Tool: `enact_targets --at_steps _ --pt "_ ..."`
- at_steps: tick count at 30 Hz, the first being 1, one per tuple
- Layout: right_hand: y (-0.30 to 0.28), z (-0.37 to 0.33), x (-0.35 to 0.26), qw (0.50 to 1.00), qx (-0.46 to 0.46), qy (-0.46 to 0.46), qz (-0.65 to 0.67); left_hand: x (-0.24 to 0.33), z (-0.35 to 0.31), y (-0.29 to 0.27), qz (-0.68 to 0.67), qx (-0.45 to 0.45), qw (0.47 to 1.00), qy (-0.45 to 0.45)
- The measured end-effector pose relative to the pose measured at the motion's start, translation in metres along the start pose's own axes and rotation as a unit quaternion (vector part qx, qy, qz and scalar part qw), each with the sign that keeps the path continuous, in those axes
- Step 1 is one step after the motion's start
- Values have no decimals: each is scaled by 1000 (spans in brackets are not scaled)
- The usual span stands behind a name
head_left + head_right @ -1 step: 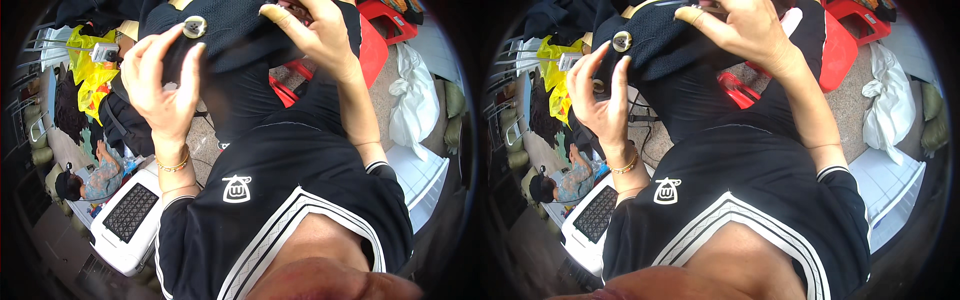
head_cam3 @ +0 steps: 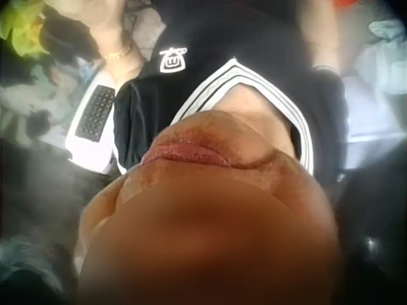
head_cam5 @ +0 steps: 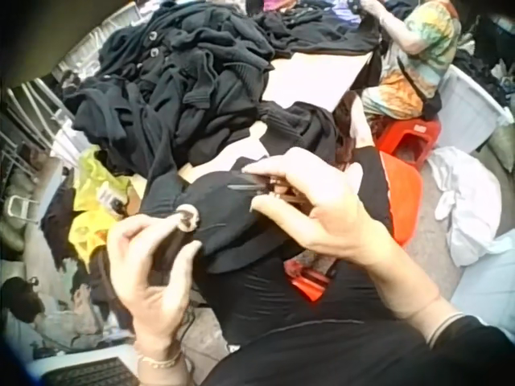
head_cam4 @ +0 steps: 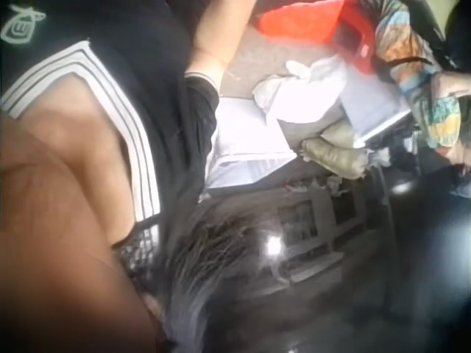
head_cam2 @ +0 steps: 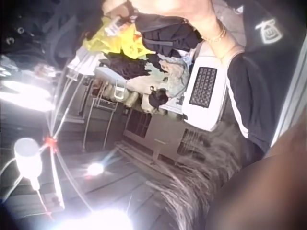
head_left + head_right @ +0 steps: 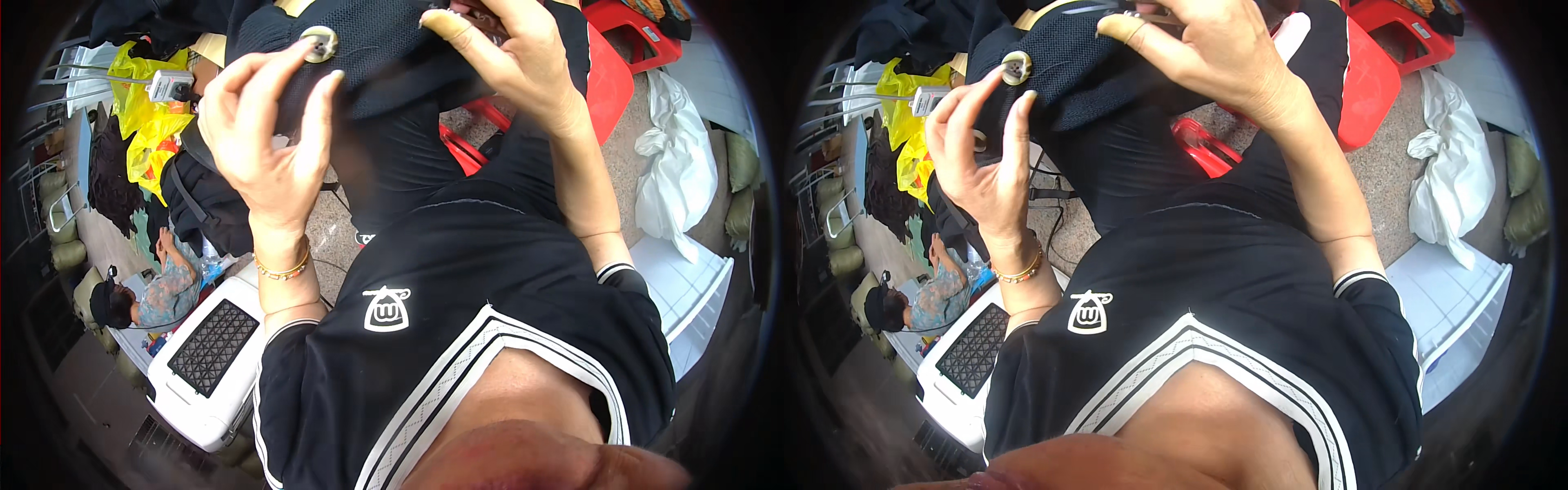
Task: Sewing buttons onto black garments using a needle and thread.
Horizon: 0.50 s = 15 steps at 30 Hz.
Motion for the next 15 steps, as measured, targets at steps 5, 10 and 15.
enact_targets --at_steps 5,10,15 --pt "10 2 -1 999 -41 11 17 -7 8 18 53 -60 996 50" --pt "14 4 -10 997 -51 -52 17 -10 11 17 8 -34 998 60" --pt "18 6 -21 995 -66 -72 5 -24 1 10 -164 49 982 -82"
Point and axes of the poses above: each hand's wrist, its own z-axis towards the middle knuckle, its own y-axis out of the palm, x = y × z, the point moved 8 cm from there along z, towards the middle knuckle, and after that the axes turned 15 degrees about y, right-handed, at the moved point
